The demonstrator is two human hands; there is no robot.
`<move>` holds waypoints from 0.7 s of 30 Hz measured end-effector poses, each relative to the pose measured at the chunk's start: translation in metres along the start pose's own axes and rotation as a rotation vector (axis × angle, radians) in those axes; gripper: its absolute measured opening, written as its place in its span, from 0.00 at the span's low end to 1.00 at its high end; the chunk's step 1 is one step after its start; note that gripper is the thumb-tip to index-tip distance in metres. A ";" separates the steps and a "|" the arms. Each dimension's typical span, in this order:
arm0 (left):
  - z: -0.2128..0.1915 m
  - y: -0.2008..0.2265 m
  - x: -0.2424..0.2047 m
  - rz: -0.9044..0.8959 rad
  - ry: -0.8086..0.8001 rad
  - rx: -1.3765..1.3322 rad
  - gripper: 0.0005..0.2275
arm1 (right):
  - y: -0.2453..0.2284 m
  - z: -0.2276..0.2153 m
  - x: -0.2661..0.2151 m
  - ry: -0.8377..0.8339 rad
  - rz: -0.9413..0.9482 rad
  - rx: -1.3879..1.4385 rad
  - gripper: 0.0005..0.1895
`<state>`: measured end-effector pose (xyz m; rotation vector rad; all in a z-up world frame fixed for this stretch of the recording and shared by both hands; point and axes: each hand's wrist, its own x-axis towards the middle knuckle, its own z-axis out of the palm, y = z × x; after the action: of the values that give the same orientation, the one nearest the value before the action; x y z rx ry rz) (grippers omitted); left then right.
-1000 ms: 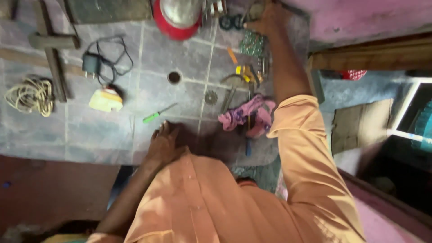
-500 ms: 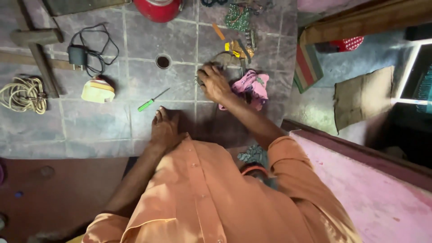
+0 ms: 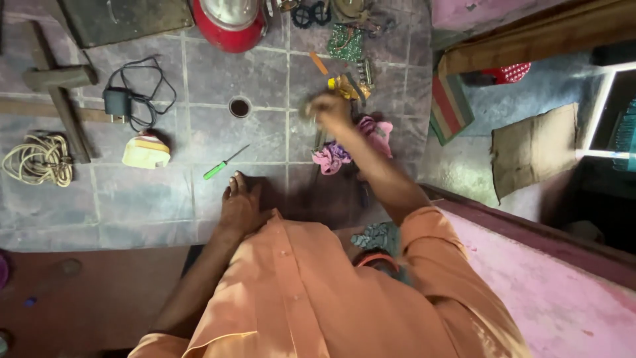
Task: Repairing an electronic flashlight by disassembling the unit and checking internal components.
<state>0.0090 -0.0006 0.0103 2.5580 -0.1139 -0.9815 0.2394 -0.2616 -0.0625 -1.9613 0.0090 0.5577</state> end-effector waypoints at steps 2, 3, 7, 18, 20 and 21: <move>0.002 0.005 0.003 -0.010 0.001 0.016 0.43 | -0.048 -0.016 0.018 0.112 0.263 0.305 0.13; 0.001 0.007 0.007 -0.025 0.013 0.033 0.44 | -0.074 -0.024 0.031 0.219 0.514 0.610 0.17; -0.011 0.012 0.010 -0.066 -0.047 0.035 0.42 | -0.104 -0.023 0.072 0.357 0.503 0.768 0.15; -0.004 -0.003 0.006 0.032 0.089 -0.078 0.42 | -0.031 -0.013 0.152 0.465 0.237 0.864 0.19; -0.007 0.001 0.003 0.028 0.086 -0.061 0.41 | -0.070 -0.007 0.114 0.548 0.281 0.814 0.23; -0.010 0.003 0.004 0.023 0.090 -0.044 0.41 | -0.091 -0.005 0.097 0.628 0.317 0.764 0.27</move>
<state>0.0188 -0.0010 0.0162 2.5503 -0.0957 -0.8503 0.3508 -0.2023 -0.0204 -1.3044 0.8179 0.0764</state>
